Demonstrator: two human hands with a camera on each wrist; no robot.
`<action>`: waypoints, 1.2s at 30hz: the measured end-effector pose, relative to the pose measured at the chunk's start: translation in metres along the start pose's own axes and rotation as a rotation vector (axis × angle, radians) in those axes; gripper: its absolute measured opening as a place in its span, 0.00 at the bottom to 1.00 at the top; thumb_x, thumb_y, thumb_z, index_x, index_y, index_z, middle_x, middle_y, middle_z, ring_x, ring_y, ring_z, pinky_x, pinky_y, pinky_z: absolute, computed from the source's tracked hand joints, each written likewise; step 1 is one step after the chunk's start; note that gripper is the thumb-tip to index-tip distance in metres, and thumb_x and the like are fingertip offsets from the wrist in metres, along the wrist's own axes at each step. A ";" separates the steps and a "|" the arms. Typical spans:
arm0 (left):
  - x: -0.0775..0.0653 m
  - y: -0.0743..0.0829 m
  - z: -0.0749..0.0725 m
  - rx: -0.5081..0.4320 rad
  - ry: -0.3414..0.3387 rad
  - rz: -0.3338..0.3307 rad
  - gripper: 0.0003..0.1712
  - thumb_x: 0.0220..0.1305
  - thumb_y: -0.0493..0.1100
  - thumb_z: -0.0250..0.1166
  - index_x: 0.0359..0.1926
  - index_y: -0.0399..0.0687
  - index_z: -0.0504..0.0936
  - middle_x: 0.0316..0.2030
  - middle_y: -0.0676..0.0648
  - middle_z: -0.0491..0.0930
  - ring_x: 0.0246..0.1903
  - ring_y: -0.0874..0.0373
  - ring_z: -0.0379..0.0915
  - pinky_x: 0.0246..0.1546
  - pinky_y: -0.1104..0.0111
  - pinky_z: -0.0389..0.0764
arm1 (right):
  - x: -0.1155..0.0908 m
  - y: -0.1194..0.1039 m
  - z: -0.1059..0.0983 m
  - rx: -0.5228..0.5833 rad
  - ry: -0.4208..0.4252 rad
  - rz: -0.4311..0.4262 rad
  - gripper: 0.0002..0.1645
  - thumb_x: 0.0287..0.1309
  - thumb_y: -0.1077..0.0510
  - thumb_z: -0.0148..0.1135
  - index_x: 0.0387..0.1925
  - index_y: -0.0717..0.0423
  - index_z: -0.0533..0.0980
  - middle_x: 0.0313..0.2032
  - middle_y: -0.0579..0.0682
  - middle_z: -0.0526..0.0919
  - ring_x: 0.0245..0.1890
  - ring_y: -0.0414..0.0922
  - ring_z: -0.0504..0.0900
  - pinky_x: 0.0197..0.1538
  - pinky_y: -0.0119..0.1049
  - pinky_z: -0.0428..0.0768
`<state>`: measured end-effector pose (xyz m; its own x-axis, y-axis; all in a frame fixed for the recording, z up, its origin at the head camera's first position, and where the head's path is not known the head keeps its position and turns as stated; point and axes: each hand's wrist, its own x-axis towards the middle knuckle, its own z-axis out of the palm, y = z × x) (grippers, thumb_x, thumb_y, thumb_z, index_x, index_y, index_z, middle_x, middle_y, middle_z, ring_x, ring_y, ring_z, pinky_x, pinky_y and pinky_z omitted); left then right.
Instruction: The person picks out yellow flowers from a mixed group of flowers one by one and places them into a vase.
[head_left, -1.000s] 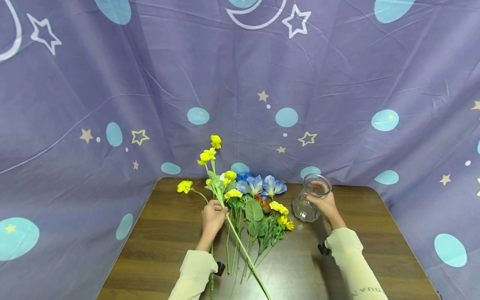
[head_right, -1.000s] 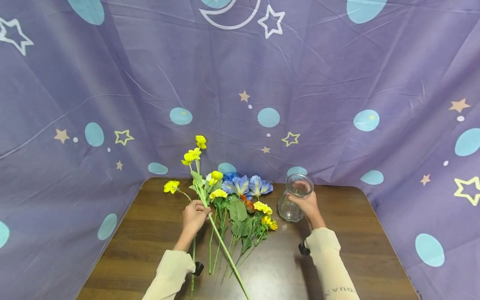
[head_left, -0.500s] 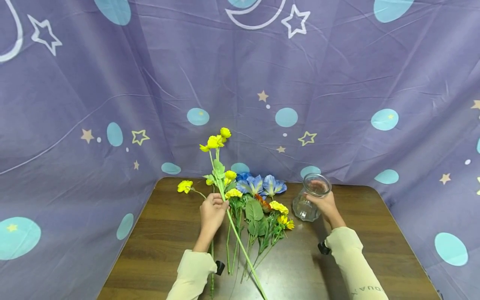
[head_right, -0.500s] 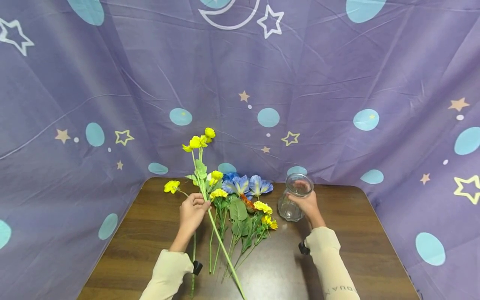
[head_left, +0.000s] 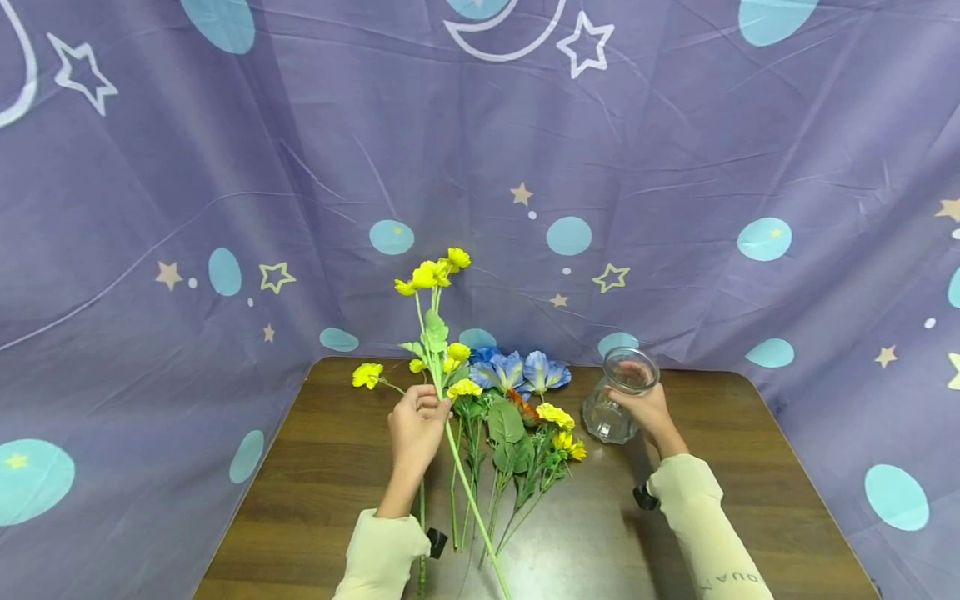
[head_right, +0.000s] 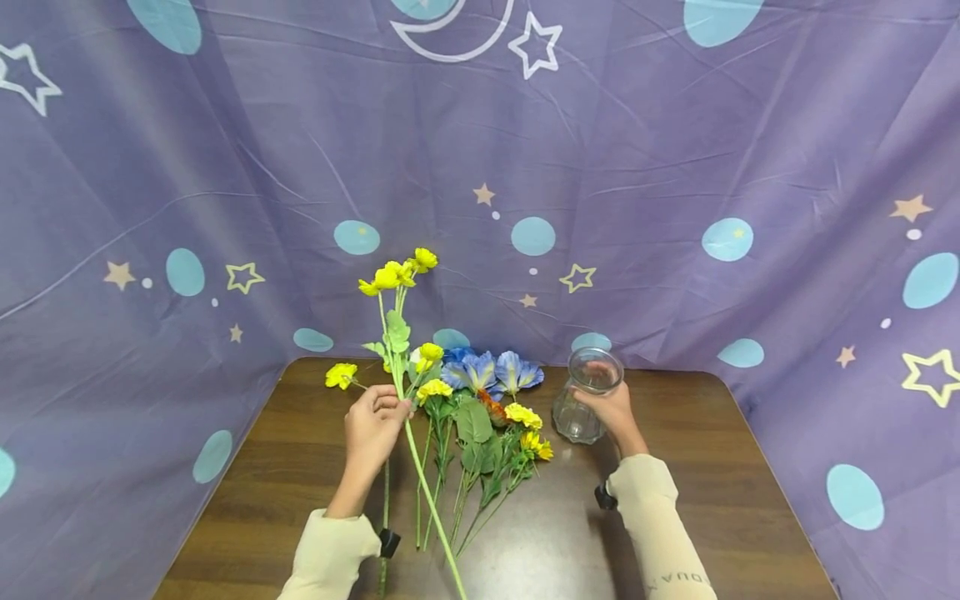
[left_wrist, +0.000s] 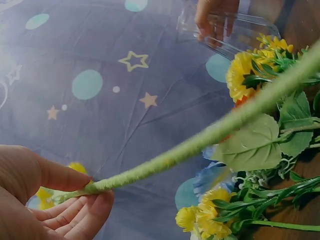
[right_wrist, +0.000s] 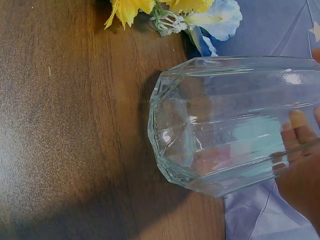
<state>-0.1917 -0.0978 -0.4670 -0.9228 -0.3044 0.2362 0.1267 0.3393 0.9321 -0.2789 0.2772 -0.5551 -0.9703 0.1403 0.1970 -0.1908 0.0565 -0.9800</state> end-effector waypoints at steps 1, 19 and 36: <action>-0.001 0.001 -0.001 -0.001 0.001 0.002 0.12 0.62 0.31 0.70 0.47 0.33 0.82 0.34 0.40 0.87 0.28 0.50 0.86 0.23 0.73 0.78 | 0.000 0.000 0.000 0.002 0.000 0.003 0.37 0.49 0.79 0.70 0.62 0.75 0.69 0.59 0.73 0.73 0.49 0.35 0.79 0.53 0.21 0.76; 0.014 0.015 -0.001 -0.180 0.058 0.125 0.11 0.62 0.27 0.70 0.46 0.28 0.82 0.34 0.32 0.86 0.26 0.52 0.86 0.25 0.79 0.79 | -0.001 0.000 -0.001 0.011 -0.002 -0.003 0.38 0.49 0.80 0.70 0.63 0.76 0.68 0.57 0.67 0.77 0.46 0.30 0.79 0.53 0.22 0.78; 0.046 0.059 0.006 -0.253 0.004 0.281 0.11 0.63 0.27 0.69 0.46 0.29 0.82 0.34 0.35 0.86 0.32 0.42 0.86 0.35 0.74 0.85 | 0.003 0.003 -0.005 0.090 -0.078 -0.066 0.36 0.47 0.82 0.68 0.59 0.81 0.66 0.46 0.39 0.82 0.46 0.32 0.81 0.50 0.25 0.81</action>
<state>-0.2283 -0.0868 -0.4029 -0.8378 -0.2346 0.4930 0.4610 0.1798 0.8690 -0.2822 0.2825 -0.5578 -0.9633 0.0616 0.2613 -0.2633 -0.0266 -0.9644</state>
